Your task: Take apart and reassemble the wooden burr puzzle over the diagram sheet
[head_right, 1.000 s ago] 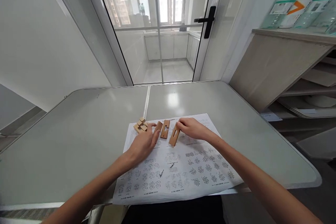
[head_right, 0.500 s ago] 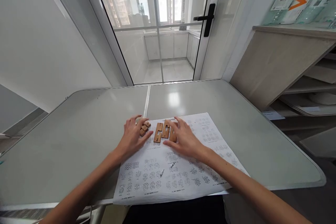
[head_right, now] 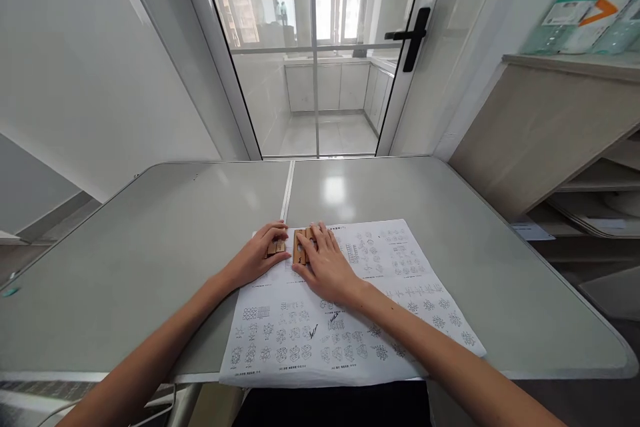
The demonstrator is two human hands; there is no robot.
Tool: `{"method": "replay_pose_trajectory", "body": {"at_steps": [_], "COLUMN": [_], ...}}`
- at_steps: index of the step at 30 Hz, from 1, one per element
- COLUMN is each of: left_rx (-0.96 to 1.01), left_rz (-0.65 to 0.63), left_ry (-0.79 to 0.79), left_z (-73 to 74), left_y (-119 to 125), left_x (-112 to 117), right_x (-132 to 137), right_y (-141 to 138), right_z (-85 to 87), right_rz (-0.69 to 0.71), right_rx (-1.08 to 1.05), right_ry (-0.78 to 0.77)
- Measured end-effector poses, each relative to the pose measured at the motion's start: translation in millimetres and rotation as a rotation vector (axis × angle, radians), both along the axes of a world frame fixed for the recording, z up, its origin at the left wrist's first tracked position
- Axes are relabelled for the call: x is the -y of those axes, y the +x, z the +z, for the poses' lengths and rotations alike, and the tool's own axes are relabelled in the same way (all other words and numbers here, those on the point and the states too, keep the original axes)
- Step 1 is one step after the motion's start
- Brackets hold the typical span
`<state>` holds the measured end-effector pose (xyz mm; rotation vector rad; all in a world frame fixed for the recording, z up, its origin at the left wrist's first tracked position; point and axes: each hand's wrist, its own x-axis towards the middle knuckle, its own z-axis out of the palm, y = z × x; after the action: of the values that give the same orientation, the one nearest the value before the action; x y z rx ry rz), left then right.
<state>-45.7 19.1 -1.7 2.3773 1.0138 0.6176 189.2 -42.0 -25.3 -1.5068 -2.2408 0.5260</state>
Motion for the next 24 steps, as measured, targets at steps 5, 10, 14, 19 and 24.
{"method": "replay_pose_trajectory", "body": {"at_steps": [5,10,14,19,24], "left_rx": [0.042,0.102,0.079,0.055,0.025], "left_rz": [-0.053,-0.078,-0.069,-0.026,0.009], "left_ry": [-0.103,-0.175,-0.153,-0.072,-0.053], "left_z": [5.6,10.6,7.8,6.9,7.2], "left_y": [-9.0,-14.8,-13.5,-9.5,-8.2], "left_x": [-6.7,-7.9,-8.2,-6.6,-5.6], "right_x": [-5.4,6.2,20.0,11.0,-10.2], "right_y": [-10.2,3.3,25.4,40.8,45.5], "right_z": [6.1,3.2,1.3,3.6,5.1], "right_rz": [0.036,0.041,0.042,0.062,0.127], "right_rx": [-0.053,-0.15,-0.157,-0.119,-0.12], "right_ry": [-0.065,-0.075,-0.07,-0.063,-0.041]}}
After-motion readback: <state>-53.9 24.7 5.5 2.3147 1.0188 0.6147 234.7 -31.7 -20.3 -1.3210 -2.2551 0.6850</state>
